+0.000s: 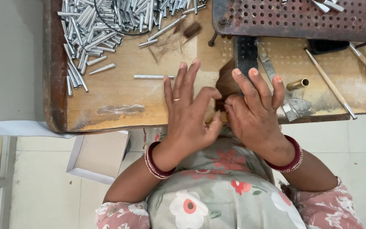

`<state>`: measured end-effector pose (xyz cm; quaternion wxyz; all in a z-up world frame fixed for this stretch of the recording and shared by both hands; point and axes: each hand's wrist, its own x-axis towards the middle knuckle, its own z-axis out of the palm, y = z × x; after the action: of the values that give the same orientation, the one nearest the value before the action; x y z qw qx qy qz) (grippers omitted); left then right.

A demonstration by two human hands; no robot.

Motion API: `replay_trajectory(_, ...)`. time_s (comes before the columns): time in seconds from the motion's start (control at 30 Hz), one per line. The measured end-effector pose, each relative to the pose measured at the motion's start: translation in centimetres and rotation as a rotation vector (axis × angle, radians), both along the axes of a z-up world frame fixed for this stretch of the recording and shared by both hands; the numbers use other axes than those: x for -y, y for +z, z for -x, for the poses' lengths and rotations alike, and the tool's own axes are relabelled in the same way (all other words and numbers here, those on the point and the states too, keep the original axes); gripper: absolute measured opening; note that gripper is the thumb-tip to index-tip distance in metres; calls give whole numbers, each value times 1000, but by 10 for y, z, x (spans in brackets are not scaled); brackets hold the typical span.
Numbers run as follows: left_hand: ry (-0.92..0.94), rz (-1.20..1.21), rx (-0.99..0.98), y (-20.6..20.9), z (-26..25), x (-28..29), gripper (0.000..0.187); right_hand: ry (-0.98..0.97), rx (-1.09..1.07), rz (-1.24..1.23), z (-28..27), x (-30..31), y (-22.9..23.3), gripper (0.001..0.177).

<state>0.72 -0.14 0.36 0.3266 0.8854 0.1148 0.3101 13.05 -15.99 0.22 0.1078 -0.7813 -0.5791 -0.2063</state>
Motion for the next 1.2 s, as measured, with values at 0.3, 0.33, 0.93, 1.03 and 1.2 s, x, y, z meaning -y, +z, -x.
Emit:
replay_trajectory(0.3,-16,-53,-83,-7,-10,3,17,-23,-15,-57,-1,3,-12,12)
replay_trajectory(0.33,-20,-54,-87,-7,-11,3,17,-25,-13,-72,-1,4,-11,11)
replay_trajectory(0.93,-417,407,296,21,-14,54,13,144,-273,-481,7,49,25,21)
replay_trajectory(1.03,-448,424,313,20,-15,60,12,233,-957,-661,4,52,-1,34)
replay_trajectory(1.2,-390,414,314,14,-18,63,13,223,-782,-834,0,53,-14,24)
